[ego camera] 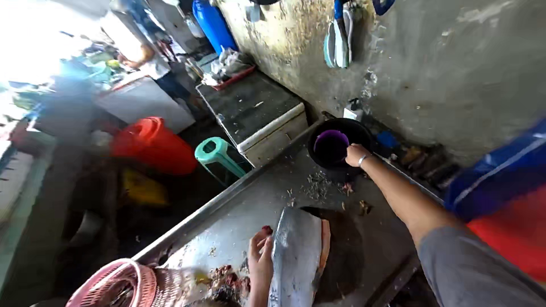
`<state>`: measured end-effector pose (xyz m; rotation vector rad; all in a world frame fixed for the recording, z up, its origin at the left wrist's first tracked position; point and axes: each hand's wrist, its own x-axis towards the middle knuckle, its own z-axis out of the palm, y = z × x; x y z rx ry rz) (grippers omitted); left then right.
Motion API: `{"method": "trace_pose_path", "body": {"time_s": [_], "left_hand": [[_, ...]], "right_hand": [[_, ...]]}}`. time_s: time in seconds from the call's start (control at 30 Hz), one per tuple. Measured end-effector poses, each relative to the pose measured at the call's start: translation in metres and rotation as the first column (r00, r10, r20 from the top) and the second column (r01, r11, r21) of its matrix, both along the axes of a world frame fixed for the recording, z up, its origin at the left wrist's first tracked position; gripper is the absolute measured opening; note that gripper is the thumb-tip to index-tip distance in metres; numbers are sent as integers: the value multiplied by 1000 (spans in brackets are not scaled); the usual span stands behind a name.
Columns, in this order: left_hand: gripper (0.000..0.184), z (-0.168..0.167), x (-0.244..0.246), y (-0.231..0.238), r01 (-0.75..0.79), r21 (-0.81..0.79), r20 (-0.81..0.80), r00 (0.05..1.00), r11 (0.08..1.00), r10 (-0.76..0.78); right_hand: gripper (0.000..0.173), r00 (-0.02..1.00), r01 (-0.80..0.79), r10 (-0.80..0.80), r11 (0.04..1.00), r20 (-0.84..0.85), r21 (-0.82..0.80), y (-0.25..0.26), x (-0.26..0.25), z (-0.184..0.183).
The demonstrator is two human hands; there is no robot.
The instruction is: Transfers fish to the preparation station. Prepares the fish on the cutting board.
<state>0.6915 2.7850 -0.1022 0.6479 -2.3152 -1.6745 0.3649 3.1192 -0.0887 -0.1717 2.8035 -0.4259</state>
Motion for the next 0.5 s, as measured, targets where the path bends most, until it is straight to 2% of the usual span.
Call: {"method": "trace_pose_path", "body": {"time_s": [0.03, 0.07, 0.1, 0.13, 0.17, 0.23, 0.27, 0.3, 0.33, 0.37, 0.4, 0.43, 0.47, 0.5], "left_hand": [[49, 3, -17, 15, 9, 24, 15, 1000, 1000, -10], [49, 6, -34, 32, 15, 75, 35, 999, 997, -18], [48, 7, -50, 48, 14, 148, 55, 998, 989, -22], [47, 9, -67, 62, 3, 227, 78, 997, 974, -21], [46, 10, -85, 76, -20, 305, 98, 995, 952, -11], [42, 10, -119, 105, -110, 493, 158, 987, 863, 36], [41, 11, -135, 118, -178, 586, 209, 976, 791, 65], [42, 11, -153, 129, -259, 666, 266, 959, 700, 101], [45, 9, -172, 138, -328, 720, 321, 939, 612, 127], [47, 6, -191, 146, -388, 750, 366, 918, 536, 152], [51, 3, -208, 151, -429, 770, 397, 902, 472, 173], [54, -2, -223, 154, -458, 782, 419, 888, 423, 189], [56, -6, -238, 155, -470, 791, 425, 882, 391, 202], [53, -9, -256, 152, -464, 799, 408, 885, 382, 223]], "right_hand": [[32, 981, -102, 80, 988, 176, 119, -3, -22, -9], [33, 920, -254, 173, 947, 351, 199, -8, -35, -18], [35, 848, -390, 254, 893, 465, 224, -12, -42, -30], [36, 813, -456, 303, 862, 497, 221, -14, -50, -51], [40, 826, -422, 281, 882, 489, 207, -12, -59, -74], [52, 902, -151, 68, 975, 426, 164, -8, -72, -117], [55, 906, -77, 7, 986, 423, 149, -10, -74, -126], [55, 892, -105, 24, 982, 452, 154, -15, -72, -116], [54, 864, -215, 113, 964, 491, 158, -20, -67, -93], [49, 831, -303, 220, 949, 511, 86, -25, -61, -73], [41, 828, -243, 252, 966, 501, -85, -30, -54, -59], [34, 855, 3, 168, 945, 491, -328, -38, -44, -49], [27, 869, 257, 67, 786, 490, -562, -51, -31, -36], [24, 887, 373, 14, 568, 461, -734, -70, -19, -18]]}}
